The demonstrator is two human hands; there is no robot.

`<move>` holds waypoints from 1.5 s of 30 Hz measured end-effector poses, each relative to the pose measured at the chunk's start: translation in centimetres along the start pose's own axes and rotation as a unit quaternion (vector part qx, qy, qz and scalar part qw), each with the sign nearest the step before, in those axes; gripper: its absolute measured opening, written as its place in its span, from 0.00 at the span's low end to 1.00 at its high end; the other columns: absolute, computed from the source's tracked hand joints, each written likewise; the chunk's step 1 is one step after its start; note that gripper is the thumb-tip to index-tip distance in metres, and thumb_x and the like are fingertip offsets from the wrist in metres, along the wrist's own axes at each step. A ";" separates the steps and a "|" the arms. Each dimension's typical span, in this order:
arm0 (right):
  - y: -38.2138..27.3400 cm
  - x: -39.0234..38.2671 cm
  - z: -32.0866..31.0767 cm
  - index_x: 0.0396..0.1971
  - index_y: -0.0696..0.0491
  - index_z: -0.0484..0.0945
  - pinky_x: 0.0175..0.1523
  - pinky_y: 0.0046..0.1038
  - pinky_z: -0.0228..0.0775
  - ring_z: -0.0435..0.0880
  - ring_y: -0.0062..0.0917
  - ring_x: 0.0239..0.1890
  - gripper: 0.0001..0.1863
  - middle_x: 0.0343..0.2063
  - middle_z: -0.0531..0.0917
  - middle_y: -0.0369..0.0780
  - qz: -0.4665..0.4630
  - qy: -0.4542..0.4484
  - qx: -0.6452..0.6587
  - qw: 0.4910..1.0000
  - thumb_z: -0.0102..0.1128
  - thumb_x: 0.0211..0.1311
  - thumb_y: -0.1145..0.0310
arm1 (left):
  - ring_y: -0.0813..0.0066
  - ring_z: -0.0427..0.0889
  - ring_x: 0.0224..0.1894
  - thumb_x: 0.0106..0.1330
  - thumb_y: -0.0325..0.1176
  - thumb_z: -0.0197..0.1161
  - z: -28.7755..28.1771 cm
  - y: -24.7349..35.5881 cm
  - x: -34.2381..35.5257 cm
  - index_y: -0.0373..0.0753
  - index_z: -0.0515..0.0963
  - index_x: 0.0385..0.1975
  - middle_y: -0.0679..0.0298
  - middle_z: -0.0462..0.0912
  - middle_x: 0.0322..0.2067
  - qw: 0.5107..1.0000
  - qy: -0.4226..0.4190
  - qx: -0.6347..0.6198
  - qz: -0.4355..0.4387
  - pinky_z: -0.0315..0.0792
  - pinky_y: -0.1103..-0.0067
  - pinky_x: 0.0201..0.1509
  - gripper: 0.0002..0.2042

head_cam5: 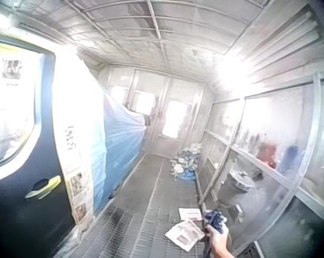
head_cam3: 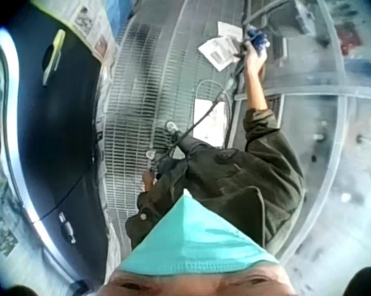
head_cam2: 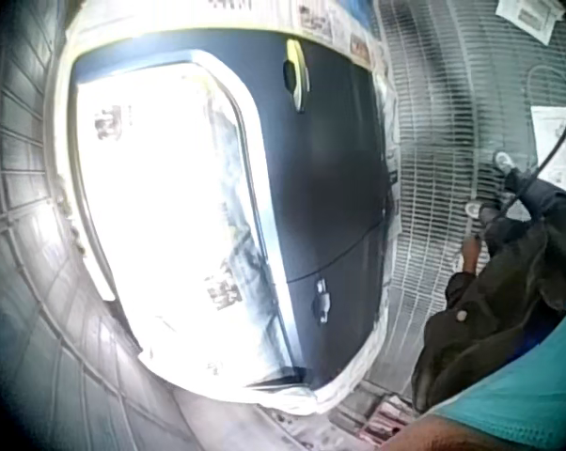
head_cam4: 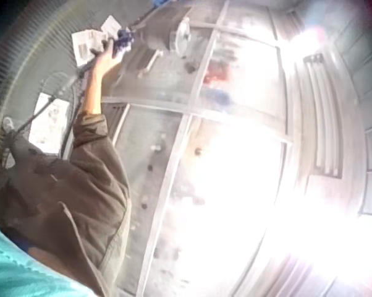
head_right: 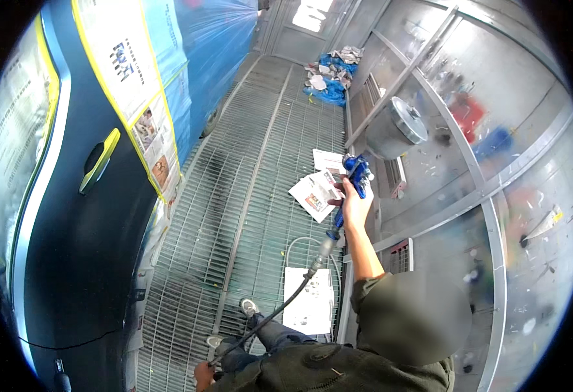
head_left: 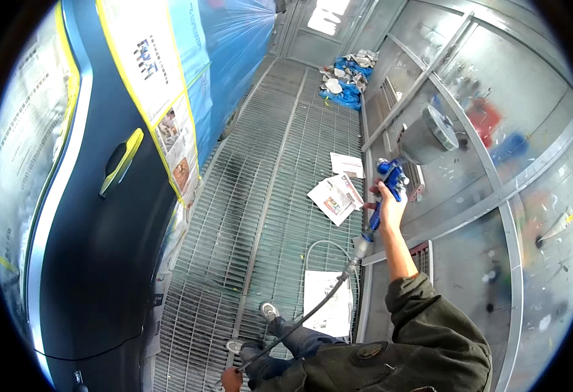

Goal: The person wipes the side of a blue car with a cloth, then uses a spray gun to apply paint to the car door and rear quarter panel. The car is masked with newspaper and tape to protect adjacent areas.

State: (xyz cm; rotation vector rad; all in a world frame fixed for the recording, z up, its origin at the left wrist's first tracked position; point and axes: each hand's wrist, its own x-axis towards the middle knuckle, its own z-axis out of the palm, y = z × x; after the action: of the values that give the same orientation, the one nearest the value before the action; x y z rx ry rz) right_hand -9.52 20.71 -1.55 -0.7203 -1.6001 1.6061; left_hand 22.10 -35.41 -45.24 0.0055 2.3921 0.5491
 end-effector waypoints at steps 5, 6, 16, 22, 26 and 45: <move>-0.5 2.0 0.2 0.43 0.64 0.75 0.20 0.29 0.82 0.82 0.27 0.32 0.11 0.38 0.81 0.44 -0.019 0.000 0.014 1.000 0.53 0.62 0.76 | 0.59 0.64 0.18 0.63 0.43 0.62 -0.8 0.1 3.2 0.40 0.72 0.17 0.60 0.64 0.13 0.998 -0.049 -0.043 0.025 0.56 0.60 0.25 0.17; -0.6 2.1 0.2 0.41 0.64 0.75 0.19 0.28 0.80 0.82 0.26 0.30 0.09 0.36 0.81 0.44 -0.027 0.008 0.021 0.999 0.53 0.62 0.76 | 0.63 0.63 0.19 0.64 0.40 0.60 -1.5 1.5 2.2 0.40 0.71 0.17 0.62 0.63 0.14 0.998 -0.035 -0.042 0.009 0.56 0.63 0.25 0.15; -0.4 4.0 1.0 0.27 0.58 0.71 0.15 0.21 0.63 0.70 0.18 0.13 0.05 0.17 0.73 0.35 -0.012 0.016 0.023 1.000 0.55 0.60 0.74 | 0.65 0.57 0.18 0.68 0.42 0.55 4.1 0.4 1.8 0.43 0.66 0.15 0.63 0.60 0.14 0.833 0.034 -0.526 -0.170 0.52 0.65 0.32 0.19; 0.6 6.2 -0.5 0.33 0.58 0.75 0.16 0.23 0.69 0.76 0.20 0.20 0.04 0.24 0.78 0.37 -0.008 -0.047 -0.016 0.999 0.56 0.60 0.74 | 0.63 0.63 0.20 0.67 0.47 0.54 2.8 4.5 0.9 0.46 0.70 0.15 0.64 0.66 0.15 0.962 -0.027 -0.174 -0.211 0.63 0.61 0.32 0.19; 0.5 3.5 1.8 0.46 0.59 0.77 0.27 0.32 0.83 0.84 0.30 0.42 0.14 0.42 0.82 0.42 0.001 -0.104 0.012 0.995 0.59 0.61 0.72 | 0.49 0.79 0.35 0.55 0.40 0.59 -0.2 8.4 -6.3 0.40 0.80 0.28 0.53 0.81 0.27 0.990 0.067 -0.114 -0.052 0.71 0.56 0.37 0.10; 0.4 -38.7 3.4 0.63 0.59 0.60 0.24 0.22 0.82 0.78 0.32 0.55 0.28 0.55 0.75 0.46 0.122 -0.614 0.128 0.769 0.47 0.70 0.57 | 0.61 0.81 0.34 0.59 0.48 0.59 9.8 0.7 -43.1 0.45 0.79 0.19 0.62 0.82 0.23 0.894 0.260 -0.073 -0.358 0.68 0.67 0.46 0.15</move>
State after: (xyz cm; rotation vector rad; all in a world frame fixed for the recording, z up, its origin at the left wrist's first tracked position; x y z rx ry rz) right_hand 9.52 -12.86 -6.11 0.4842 -2.0522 2.6898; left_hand 61.37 -37.31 -25.08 -1.1760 2.5835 0.3907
